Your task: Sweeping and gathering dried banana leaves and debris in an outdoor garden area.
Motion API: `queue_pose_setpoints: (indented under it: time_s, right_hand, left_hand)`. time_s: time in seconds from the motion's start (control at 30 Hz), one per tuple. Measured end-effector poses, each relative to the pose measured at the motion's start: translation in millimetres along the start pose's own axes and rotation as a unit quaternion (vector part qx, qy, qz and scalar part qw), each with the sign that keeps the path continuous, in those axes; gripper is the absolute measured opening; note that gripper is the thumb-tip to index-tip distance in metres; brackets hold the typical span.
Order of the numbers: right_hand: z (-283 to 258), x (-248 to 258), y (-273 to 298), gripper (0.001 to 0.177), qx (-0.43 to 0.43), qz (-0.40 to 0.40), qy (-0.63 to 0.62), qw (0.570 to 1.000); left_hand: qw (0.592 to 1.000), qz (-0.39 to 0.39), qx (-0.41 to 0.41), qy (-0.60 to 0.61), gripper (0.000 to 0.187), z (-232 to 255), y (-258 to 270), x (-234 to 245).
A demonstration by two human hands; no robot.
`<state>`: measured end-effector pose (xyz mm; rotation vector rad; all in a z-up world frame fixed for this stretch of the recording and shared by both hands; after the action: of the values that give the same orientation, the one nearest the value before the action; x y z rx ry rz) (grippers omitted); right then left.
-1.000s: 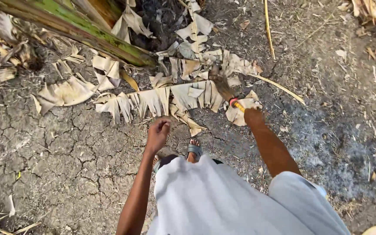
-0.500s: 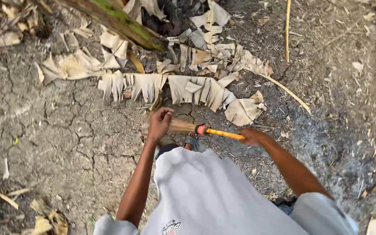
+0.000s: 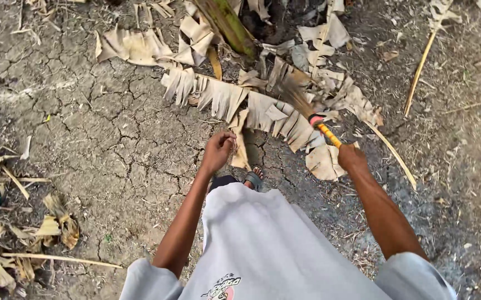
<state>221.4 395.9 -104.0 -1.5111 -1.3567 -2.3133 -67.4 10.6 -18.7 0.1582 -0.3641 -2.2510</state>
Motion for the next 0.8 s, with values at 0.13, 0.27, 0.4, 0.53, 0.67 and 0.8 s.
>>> queue_pose_setpoints:
  time_s: [0.13, 0.27, 0.4, 0.53, 0.67, 0.8]
  right_hand:
    - [-2.0, -18.3, -91.6, 0.030, 0.024, 0.002, 0.103, 0.994]
    - [-47.7, 2.1, -107.3, 0.030, 0.131, -0.060, 0.134, 0.981]
    - [-52.6, 3.9, -128.2, 0.036, 0.240, -0.060, 0.133, 0.960]
    - [-77.5, 10.9, -78.0, 0.034, 0.231, -0.120, 0.128, 0.957]
    - [-130.6, -37.7, -41.5, 0.030, 0.302, -0.147, 0.012, 0.942]
    - [-170.3, -69.6, -2.6, 0.023, 0.290, -0.209, -0.031, 0.934]
  left_hand:
    - [0.999, 0.026, 0.022, -0.015, 0.017, 7.7, 20.4, 13.6]
    - [0.998, 0.063, 0.022, -0.021, 0.017, 9.4, 32.5, 34.6]
    - [0.995, 0.091, 0.019, 0.022, 0.020, -8.7, 41.6, 56.5]
    - [0.994, 0.097, 0.043, -0.010, 0.020, -13.1, 43.4, 59.1]
    - [0.992, 0.098, 0.079, -0.009, 0.019, -12.2, 37.0, 55.1]
    - [0.995, 0.092, 0.000, -0.049, 0.019, -20.4, 21.2, 44.2]
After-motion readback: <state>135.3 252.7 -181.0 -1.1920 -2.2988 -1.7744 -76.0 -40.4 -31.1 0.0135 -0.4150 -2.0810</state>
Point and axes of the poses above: each hand's wrist, its own y-axis away from the middle knuckle, its own x-axis out of the back of the hand, z = x × y, the point moved 8 cm from there along -y, towards the middle knuckle, and after that the axes turned 6 degrees about y, right-handed, at the moved point
